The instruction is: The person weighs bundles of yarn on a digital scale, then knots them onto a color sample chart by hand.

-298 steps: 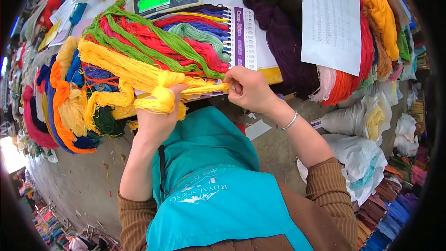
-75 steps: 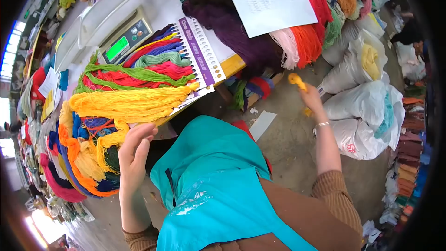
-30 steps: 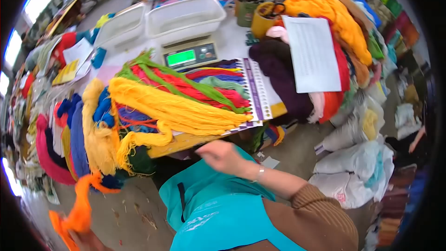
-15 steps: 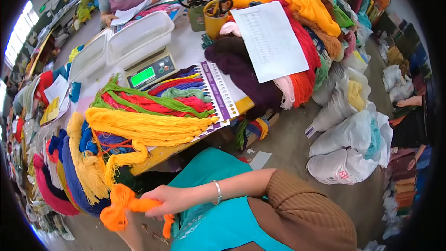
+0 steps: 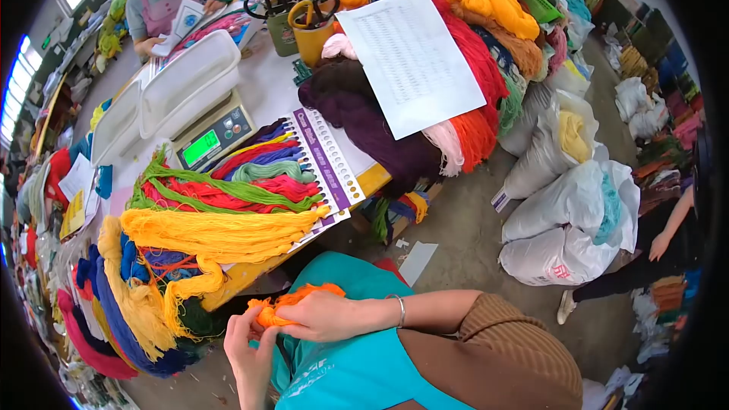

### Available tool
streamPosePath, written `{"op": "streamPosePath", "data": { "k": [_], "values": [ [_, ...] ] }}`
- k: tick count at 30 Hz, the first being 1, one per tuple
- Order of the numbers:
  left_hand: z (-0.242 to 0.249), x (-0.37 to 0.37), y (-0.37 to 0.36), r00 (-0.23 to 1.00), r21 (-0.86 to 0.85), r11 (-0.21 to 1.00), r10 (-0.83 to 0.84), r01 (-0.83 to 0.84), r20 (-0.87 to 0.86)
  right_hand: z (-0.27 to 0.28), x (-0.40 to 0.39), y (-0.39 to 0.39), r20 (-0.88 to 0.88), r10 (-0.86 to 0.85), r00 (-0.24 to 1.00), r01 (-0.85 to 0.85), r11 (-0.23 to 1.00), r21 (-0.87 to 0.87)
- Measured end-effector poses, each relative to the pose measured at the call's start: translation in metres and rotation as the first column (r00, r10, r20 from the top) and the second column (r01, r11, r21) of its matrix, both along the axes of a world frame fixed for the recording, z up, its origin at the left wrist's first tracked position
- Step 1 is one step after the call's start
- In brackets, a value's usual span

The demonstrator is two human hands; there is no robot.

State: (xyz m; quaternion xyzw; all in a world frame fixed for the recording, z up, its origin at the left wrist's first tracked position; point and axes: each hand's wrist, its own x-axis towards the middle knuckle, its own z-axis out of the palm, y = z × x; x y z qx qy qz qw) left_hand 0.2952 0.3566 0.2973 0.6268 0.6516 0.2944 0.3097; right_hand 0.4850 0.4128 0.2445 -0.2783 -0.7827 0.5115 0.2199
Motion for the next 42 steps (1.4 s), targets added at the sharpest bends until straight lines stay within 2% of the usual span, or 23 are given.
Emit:
{"op": "streamPosePath", "data": {
  "k": [4, 8, 10, 12, 14, 16, 19, 21, 22, 23, 24, 25, 26, 27, 28, 29, 30, 32, 33, 35, 37, 40, 42],
  "values": [
    [-0.007, 0.002, -0.001, 0.997, -0.083, 0.996, 0.035, -0.03, 0.063, 0.003, 0.01, 0.001, 0.052, 0.031, 0.998, -0.033, 0.999, 0.043],
    [-0.014, 0.01, -0.003, 0.999, -0.076, 0.997, 0.034, -0.031, 0.04, 0.003, 0.013, 0.0, 0.116, 0.045, 0.992, -0.068, 0.978, 0.197],
    [-0.014, 0.015, -0.003, 0.995, -0.085, 0.996, 0.007, -0.016, -0.102, 0.001, 0.012, -0.001, 0.133, 0.052, 0.99, -0.083, 0.967, 0.241],
    [-0.02, 0.015, -0.002, 0.991, -0.066, 0.998, -0.001, -0.008, -0.13, -0.004, 0.01, -0.002, 0.116, 0.074, 0.99, -0.109, 0.936, 0.335],
    [-0.03, 0.01, -0.001, 0.994, 0.03, 0.999, 0.046, -0.043, -0.101, -0.013, 0.008, -0.001, 0.095, 0.064, 0.993, -0.094, 0.93, 0.355],
    [-0.039, 0.009, 0.0, 0.987, 0.175, 0.973, 0.157, -0.15, -0.024, -0.017, 0.004, 0.0, 0.076, 0.053, 0.996, -0.078, 0.923, 0.376],
    [-0.052, 0.006, -0.002, 0.882, 0.164, 0.936, 0.221, -0.311, 0.416, -0.015, -0.002, 0.003, 0.025, -0.004, 1.0, -0.004, 0.949, 0.315],
    [-0.052, 0.007, -0.002, 0.865, 0.156, 0.934, 0.224, -0.322, 0.448, -0.016, -0.008, 0.002, -0.212, -0.135, 0.968, 0.207, 0.908, 0.364],
    [-0.052, 0.009, -0.003, 0.905, 0.26, 0.909, 0.222, -0.327, 0.362, -0.016, -0.008, 0.003, -0.213, -0.133, 0.968, 0.205, 0.909, 0.364],
    [-0.051, 0.011, -0.003, 0.936, 0.362, 0.876, 0.227, -0.317, 0.271, -0.015, -0.008, 0.005, -0.263, -0.14, 0.955, 0.226, 0.914, 0.338],
    [-0.049, 0.012, -0.003, 0.935, 0.363, 0.876, 0.228, -0.318, 0.271, -0.015, -0.008, 0.006, -0.311, -0.148, 0.939, 0.248, 0.918, 0.31],
    [-0.045, 0.011, -0.005, 0.96, 0.403, 0.873, 0.225, -0.276, 0.169, -0.013, -0.006, 0.007, -0.31, -0.148, 0.939, 0.247, 0.918, 0.309],
    [-0.042, 0.011, -0.006, 0.973, 0.438, 0.869, 0.223, -0.229, 0.065, -0.009, -0.002, 0.008, -0.305, -0.124, 0.944, 0.196, 0.956, 0.217],
    [-0.04, 0.012, -0.006, 0.973, 0.438, 0.869, 0.223, -0.229, 0.064, -0.006, 0.0, 0.008, -0.303, -0.099, 0.948, 0.142, 0.982, 0.123],
    [-0.039, 0.013, -0.006, 0.971, 0.427, 0.871, 0.218, -0.241, 0.102, -0.003, 0.001, 0.009, -0.304, -0.099, 0.948, 0.142, 0.982, 0.122],
    [-0.038, 0.015, -0.005, 0.967, 0.416, 0.874, 0.213, -0.253, 0.141, 0.0, 0.001, 0.009, -0.313, -0.105, 0.944, 0.063, 0.988, -0.142],
    [-0.037, 0.016, -0.005, 0.967, 0.417, 0.873, 0.212, -0.252, 0.14, 0.002, 0.001, 0.01, -0.32, -0.113, 0.941, -0.024, 0.919, -0.394],
    [-0.036, 0.018, -0.003, 0.908, 0.317, 0.884, 0.227, -0.344, 0.352, 0.003, 0.0, 0.011, -0.388, -0.152, 0.909, -0.043, 0.892, -0.45],
    [-0.037, 0.018, -0.003, 0.908, 0.318, 0.883, 0.227, -0.344, 0.352, 0.002, 0.0, 0.011, -0.449, -0.195, 0.872, -0.068, 0.861, -0.505],
    [-0.04, 0.02, -0.003, 0.859, 0.252, 0.917, 0.157, -0.31, 0.487, 0.0, -0.002, 0.009, -0.445, -0.2, 0.873, -0.045, 0.875, -0.483],
    [-0.04, 0.026, -0.003, 0.864, 0.257, 0.916, 0.156, -0.308, 0.478, -0.002, -0.002, 0.008, -0.441, -0.206, 0.874, -0.022, 0.888, -0.459],
    [-0.039, 0.03, -0.003, 0.87, 0.255, 0.915, 0.168, -0.313, 0.463, -0.004, -0.001, 0.009, -0.441, -0.28, 0.853, 0.101, 0.917, -0.385],
    [-0.04, 0.029, -0.002, 0.845, 0.208, 0.925, 0.177, -0.317, 0.505, -0.004, -0.001, 0.011, -0.488, -0.247, 0.837, 0.22, 0.969, -0.114]
  ]
}}
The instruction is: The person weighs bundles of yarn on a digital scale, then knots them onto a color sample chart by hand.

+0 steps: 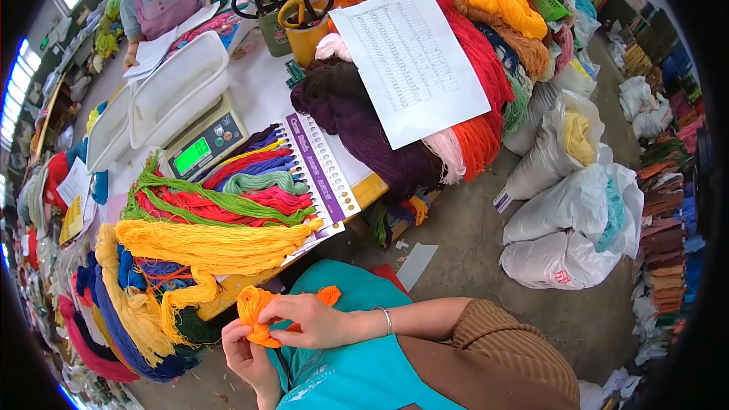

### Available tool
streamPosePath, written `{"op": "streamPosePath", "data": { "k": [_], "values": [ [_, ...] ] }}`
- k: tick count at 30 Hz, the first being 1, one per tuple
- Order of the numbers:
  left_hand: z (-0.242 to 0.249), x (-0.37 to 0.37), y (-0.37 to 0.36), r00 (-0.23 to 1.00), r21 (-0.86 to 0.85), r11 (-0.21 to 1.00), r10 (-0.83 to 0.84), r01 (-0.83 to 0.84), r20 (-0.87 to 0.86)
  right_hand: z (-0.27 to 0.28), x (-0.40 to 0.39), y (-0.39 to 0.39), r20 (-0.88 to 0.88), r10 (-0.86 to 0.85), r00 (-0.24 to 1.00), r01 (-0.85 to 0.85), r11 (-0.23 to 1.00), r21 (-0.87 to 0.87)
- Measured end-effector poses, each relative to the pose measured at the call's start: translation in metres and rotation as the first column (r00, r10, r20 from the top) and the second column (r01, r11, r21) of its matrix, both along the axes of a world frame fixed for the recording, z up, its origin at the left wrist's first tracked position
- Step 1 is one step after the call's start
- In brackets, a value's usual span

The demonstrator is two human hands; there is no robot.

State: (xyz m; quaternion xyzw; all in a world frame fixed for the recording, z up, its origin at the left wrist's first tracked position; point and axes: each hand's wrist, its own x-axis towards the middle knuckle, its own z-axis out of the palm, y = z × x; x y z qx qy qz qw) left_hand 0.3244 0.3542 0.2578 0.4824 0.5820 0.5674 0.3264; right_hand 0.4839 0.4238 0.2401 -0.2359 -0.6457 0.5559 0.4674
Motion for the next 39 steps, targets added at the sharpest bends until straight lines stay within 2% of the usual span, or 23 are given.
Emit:
{"op": "streamPosePath", "data": {
  "k": [6, 10, 11, 12, 13, 15, 16, 18, 24, 27, 30, 34, 37, 39],
  "values": [
    [0.003, 0.005, 0.002, 0.995, -0.058, 0.995, -0.071, 0.075, 0.068, -0.006, -0.002, 0.001, -0.012, -0.083, 0.997, 0.083, 0.996, 0.035],
    [0.006, 0.003, 0.002, 0.993, -0.082, 0.991, -0.1, 0.104, 0.058, -0.006, 0.002, 0.004, -0.035, -0.059, 0.998, 0.06, 0.998, 0.025],
    [0.008, 0.0, 0.002, 0.973, -0.054, 0.993, -0.113, 0.104, -0.199, -0.006, 0.003, 0.005, -0.022, -0.05, 0.999, 0.051, 0.998, 0.039],
    [0.01, -0.001, 0.003, 0.89, -0.026, 0.993, -0.111, 0.111, -0.443, -0.006, 0.004, 0.006, -0.008, -0.041, 0.999, 0.041, 0.998, 0.055],
    [0.014, -0.001, 0.001, 0.89, -0.025, 0.993, -0.111, 0.111, -0.443, -0.005, 0.004, 0.008, -0.008, -0.041, 0.999, 0.042, 0.998, 0.056],
    [0.034, 0.008, 0.003, 0.793, 0.039, 0.993, -0.066, 0.112, -0.605, -0.001, 0.006, 0.01, 0.041, -0.123, 0.992, 0.116, 0.982, 0.15],
    [0.039, 0.008, 0.004, 0.734, 0.014, 0.985, -0.119, 0.173, -0.669, -0.001, 0.005, 0.012, 0.041, -0.123, 0.992, 0.116, 0.982, 0.15],
    [0.042, 0.007, 0.008, 0.614, -0.07, 0.964, -0.218, 0.256, -0.759, -0.003, 0.002, 0.015, 0.07, -0.194, 0.978, 0.161, 0.929, 0.333],
    [0.032, 0.008, 0.011, 0.646, -0.038, 0.972, -0.182, 0.23, -0.742, -0.003, 0.005, 0.018, 0.114, -0.197, 0.974, 0.163, 0.954, 0.252],
    [0.025, 0.006, 0.011, 0.669, 0.017, 0.976, -0.136, 0.217, -0.731, -0.003, 0.006, 0.016, 0.123, -0.174, 0.977, 0.136, 0.953, 0.271],
    [0.021, 0.002, 0.01, 0.724, 0.02, 0.984, -0.118, 0.179, -0.68, -0.001, 0.004, 0.018, 0.081, -0.174, 0.981, 0.143, 0.945, 0.295],
    [0.018, 0.001, 0.01, 0.733, 0.02, 0.987, -0.106, 0.161, -0.672, 0.0, 0.005, 0.02, 0.115, -0.156, 0.981, 0.114, 0.945, 0.307],
    [0.017, 0.003, 0.014, 0.708, 0.064, 0.982, -0.082, 0.178, -0.702, 0.001, 0.005, 0.021, 0.146, -0.119, 0.982, 0.075, 0.959, 0.273],
    [0.017, 0.001, 0.016, 0.676, 0.046, 0.982, -0.093, 0.186, -0.731, 0.005, 0.006, 0.021, 0.168, -0.015, 0.986, -0.002, 0.995, 0.104]
  ]
}}
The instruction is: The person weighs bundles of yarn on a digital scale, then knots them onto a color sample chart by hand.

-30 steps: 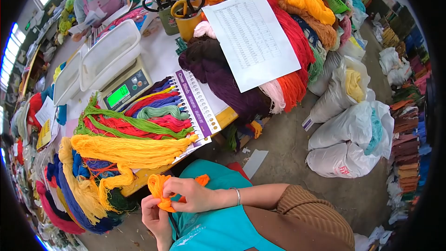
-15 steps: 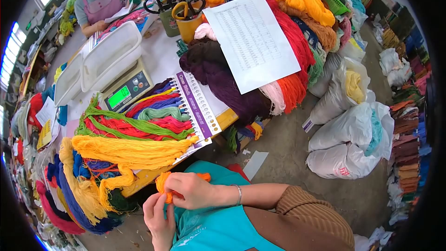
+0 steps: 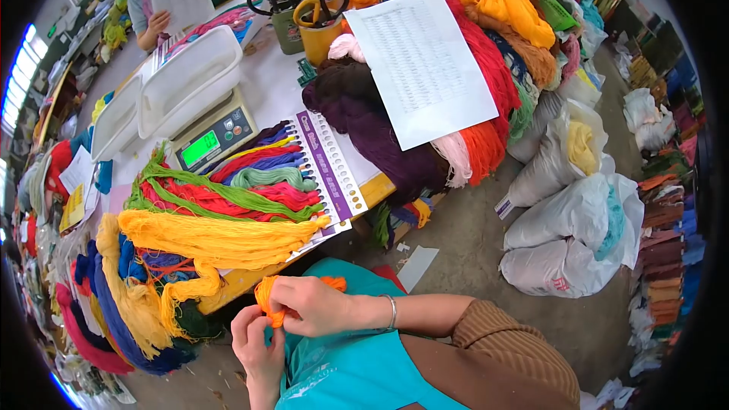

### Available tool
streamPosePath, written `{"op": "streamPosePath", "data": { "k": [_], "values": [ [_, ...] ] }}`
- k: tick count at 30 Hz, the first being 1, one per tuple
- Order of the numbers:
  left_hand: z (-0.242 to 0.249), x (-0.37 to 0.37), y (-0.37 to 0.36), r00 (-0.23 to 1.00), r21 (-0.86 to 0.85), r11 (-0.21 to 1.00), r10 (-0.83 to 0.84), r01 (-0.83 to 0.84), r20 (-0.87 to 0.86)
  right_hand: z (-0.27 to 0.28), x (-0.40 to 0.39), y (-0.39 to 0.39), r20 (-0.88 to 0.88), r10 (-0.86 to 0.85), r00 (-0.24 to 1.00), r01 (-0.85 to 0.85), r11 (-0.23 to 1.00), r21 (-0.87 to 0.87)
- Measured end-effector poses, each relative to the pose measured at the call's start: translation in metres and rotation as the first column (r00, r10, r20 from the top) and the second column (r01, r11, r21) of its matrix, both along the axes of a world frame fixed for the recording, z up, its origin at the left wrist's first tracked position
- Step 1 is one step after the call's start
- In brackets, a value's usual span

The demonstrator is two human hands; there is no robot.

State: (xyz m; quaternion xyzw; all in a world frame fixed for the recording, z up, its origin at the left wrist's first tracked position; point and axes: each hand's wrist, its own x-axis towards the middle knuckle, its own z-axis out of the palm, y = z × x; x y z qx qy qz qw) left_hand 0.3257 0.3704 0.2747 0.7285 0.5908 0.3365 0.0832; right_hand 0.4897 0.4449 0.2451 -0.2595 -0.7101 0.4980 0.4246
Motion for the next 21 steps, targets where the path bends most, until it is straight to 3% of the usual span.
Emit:
{"op": "streamPosePath", "data": {
  "k": [4, 6, 7, 9, 10, 11, 13, 15, 17, 20, 21],
  "values": [
    [-0.002, -0.004, -0.001, 1.0, -0.018, 1.0, 0.0, 0.0, -0.031, -0.003, -0.003, 0.001, -0.018, -0.021, 1.0, 0.021, 1.0, 0.016],
    [0.0, -0.005, 0.0, 0.998, 0.11, 0.993, -0.031, 0.036, -0.047, 0.004, -0.001, 0.003, -0.093, 0.044, 0.995, -0.065, 0.969, -0.238],
    [0.001, -0.006, -0.001, 0.998, 0.11, 0.993, -0.031, 0.036, -0.046, 0.0, -0.004, 0.003, -0.092, 0.044, 0.995, -0.065, 0.969, -0.238],
    [0.004, -0.009, -0.003, 0.991, 0.233, 0.964, -0.13, 0.132, -0.024, -0.009, -0.013, 0.004, -0.463, 0.106, 0.88, -0.4, 0.69, -0.603],
    [0.003, -0.01, -0.004, 0.991, 0.233, 0.964, -0.128, 0.13, -0.024, -0.011, -0.015, 0.001, -0.507, 0.096, 0.856, -0.457, 0.6, -0.657],
    [0.002, -0.011, -0.005, 0.992, 0.252, 0.961, -0.125, 0.113, 0.033, -0.013, -0.018, -0.001, -0.507, 0.097, 0.857, -0.457, 0.6, -0.657],
    [0.0, -0.012, -0.007, 0.982, 0.285, 0.955, -0.123, 0.078, 0.146, -0.022, -0.027, -0.006, -0.596, 0.102, 0.796, -0.578, 0.419, -0.7],
    [-0.002, -0.012, -0.007, 0.978, 0.249, 0.968, -0.08, 0.03, 0.194, -0.026, -0.032, -0.006, -0.596, 0.113, 0.795, -0.583, 0.412, -0.7],
    [-0.006, -0.016, -0.009, 0.925, -0.044, 0.994, 0.106, -0.097, 0.364, -0.025, -0.037, -0.005, -0.535, 0.054, 0.843, -0.46, 0.587, -0.667],
    [-0.004, -0.019, -0.012, 0.884, -0.301, 0.95, 0.214, -0.088, 0.415, -0.041, -0.038, -0.006, -0.441, 0.168, 0.882, -0.433, 0.658, -0.616],
    [-0.005, -0.02, -0.012, 0.884, -0.3, 0.95, 0.214, -0.089, 0.416, -0.045, -0.039, -0.007, -0.439, 0.169, 0.882, -0.433, 0.658, -0.616]
  ]
}}
